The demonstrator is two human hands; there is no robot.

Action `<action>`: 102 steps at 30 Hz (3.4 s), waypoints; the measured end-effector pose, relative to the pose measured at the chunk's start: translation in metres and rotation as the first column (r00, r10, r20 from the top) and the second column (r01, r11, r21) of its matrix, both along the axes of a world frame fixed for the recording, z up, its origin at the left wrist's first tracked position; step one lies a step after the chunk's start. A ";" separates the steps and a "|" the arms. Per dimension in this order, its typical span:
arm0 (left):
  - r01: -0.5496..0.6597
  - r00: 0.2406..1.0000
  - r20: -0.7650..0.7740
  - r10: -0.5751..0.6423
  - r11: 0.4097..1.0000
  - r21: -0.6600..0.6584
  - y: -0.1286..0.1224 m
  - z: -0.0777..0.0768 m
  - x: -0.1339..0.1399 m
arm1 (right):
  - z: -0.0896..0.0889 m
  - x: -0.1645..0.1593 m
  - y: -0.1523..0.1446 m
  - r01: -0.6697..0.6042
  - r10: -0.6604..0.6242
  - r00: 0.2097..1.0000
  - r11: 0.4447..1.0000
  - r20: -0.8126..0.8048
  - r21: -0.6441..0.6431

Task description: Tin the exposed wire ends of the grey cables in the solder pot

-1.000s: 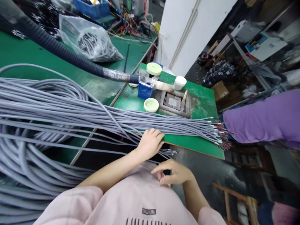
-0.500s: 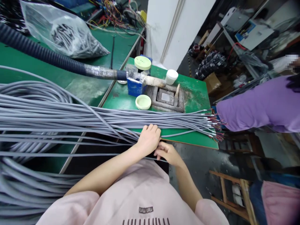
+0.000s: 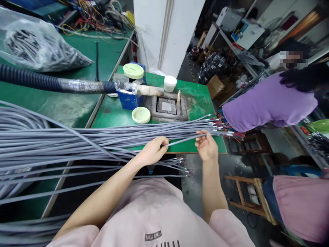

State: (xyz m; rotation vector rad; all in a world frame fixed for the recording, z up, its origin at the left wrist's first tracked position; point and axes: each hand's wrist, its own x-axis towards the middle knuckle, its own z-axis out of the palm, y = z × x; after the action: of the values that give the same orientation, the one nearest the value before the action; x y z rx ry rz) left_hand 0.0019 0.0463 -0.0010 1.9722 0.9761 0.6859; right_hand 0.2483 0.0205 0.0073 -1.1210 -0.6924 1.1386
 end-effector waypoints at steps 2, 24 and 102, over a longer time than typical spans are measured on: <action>-0.030 0.999 0.017 0.031 0.999 -0.039 0.000 -0.003 0.002 | 0.011 0.016 0.016 0.116 -0.128 0.984 0.989 0.122 0.095; 0.189 0.704 0.610 0.362 0.733 -0.653 -0.031 0.011 0.027 | 0.003 -0.048 -0.074 -0.552 0.609 0.633 0.788 0.478 -0.273; -0.065 0.525 0.587 0.616 0.717 -0.694 -0.029 0.000 -0.001 | 0.004 -0.107 -0.051 -0.363 0.241 0.365 0.926 0.899 -0.101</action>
State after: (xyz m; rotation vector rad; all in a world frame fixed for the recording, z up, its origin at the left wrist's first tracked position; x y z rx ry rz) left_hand 0.0006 0.0177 -0.0009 0.6935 0.8609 1.1851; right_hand 0.1411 -0.0305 0.0118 -1.5337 -1.8870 0.6633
